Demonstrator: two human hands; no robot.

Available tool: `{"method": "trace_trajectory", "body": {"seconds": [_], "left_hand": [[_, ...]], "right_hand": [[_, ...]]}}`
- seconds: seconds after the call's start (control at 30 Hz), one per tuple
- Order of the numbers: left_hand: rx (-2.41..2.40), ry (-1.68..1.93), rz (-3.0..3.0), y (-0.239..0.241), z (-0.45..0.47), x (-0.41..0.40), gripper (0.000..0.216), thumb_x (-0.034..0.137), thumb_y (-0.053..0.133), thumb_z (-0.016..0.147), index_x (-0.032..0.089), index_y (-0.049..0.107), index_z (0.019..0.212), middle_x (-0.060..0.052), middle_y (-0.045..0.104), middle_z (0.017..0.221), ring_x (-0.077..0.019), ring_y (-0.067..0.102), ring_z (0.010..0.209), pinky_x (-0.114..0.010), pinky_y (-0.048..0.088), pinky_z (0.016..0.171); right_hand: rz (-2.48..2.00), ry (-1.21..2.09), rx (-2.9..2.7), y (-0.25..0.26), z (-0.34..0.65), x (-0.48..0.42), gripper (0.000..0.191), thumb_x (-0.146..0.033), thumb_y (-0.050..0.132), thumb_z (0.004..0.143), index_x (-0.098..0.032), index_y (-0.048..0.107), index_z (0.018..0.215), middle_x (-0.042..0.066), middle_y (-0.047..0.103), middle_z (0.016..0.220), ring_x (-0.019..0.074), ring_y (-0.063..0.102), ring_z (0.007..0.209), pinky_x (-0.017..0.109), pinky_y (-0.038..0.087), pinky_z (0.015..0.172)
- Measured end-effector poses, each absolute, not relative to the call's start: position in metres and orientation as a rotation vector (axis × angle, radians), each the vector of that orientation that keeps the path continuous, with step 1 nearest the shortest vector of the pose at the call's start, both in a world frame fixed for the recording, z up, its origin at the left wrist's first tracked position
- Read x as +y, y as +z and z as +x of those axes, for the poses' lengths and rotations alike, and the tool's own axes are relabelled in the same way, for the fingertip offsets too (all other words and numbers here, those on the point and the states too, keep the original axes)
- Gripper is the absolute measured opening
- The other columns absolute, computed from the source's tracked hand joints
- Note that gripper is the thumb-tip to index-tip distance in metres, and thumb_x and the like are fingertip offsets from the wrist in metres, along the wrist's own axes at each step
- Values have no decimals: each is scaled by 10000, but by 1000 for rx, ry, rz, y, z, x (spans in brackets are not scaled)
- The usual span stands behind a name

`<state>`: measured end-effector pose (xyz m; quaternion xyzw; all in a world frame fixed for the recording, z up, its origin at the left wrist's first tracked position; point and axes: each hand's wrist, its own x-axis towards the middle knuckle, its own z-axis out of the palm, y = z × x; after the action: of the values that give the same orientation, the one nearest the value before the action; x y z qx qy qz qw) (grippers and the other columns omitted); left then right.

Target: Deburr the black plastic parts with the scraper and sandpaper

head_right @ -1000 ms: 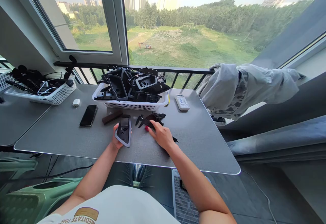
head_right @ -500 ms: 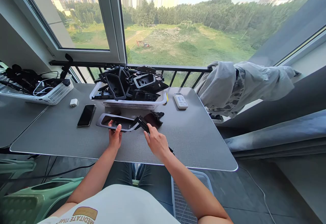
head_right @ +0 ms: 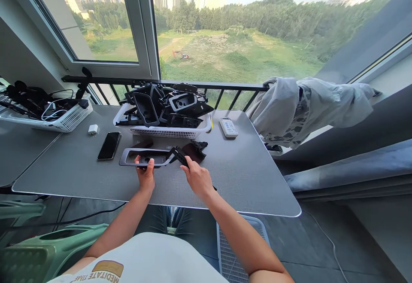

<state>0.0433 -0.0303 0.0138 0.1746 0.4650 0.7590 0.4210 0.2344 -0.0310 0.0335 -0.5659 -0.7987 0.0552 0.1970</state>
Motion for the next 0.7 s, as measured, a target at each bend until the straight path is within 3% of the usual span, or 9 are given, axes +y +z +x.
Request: {"method": "trace_trajectory", "body": {"seconds": [0.13, 0.3, 0.43, 0.57, 0.7], "left_hand": [[1189, 1953, 380, 13, 48, -33, 565, 261, 850, 612, 285, 524, 1073, 12, 650, 980, -152, 634, 967, -247, 466, 853], [1175, 1957, 210, 15, 46, -29, 570, 232, 860, 631, 300, 553, 1106, 5, 662, 1128, -161, 631, 1090, -241, 493, 887], [1179, 1952, 16, 25, 35, -19, 444, 300, 788, 754, 317, 558, 1133, 17, 654, 1215, -146, 632, 1126, -211, 532, 826], [1143, 1867, -92, 37, 28, -13, 262, 429, 619, 893, 241, 619, 1076, -31, 707, 1116, -134, 690, 993, -183, 563, 706], [1086, 1765, -126, 45, 30, -15, 314, 459, 507, 950, 187, 662, 971, -53, 737, 949, -118, 708, 778, -187, 569, 614]], "right_hand": [[-1590, 211, -2221, 35, 232, -30, 480, -434, 342, 1021, -183, 542, 1377, 138, 757, 1014, 269, 721, 745, 312, 497, 583], [-1668, 318, -2159, 37, 230, -25, 478, -421, 348, 1018, -183, 518, 1396, 144, 720, 1176, 288, 725, 893, 328, 533, 660], [-1744, 423, -2145, 34, 228, -21, 454, -383, 381, 1011, -183, 519, 1395, 152, 706, 1207, 311, 708, 983, 370, 547, 734], [-1691, 614, -2276, 22, 214, -24, 380, -338, 547, 954, -198, 605, 1302, 120, 716, 1165, 274, 690, 1028, 349, 542, 814], [-1633, 725, -2360, 12, 196, -25, 335, -315, 599, 944, -182, 600, 1252, 103, 657, 1199, 229, 653, 1041, 396, 545, 875]]}}
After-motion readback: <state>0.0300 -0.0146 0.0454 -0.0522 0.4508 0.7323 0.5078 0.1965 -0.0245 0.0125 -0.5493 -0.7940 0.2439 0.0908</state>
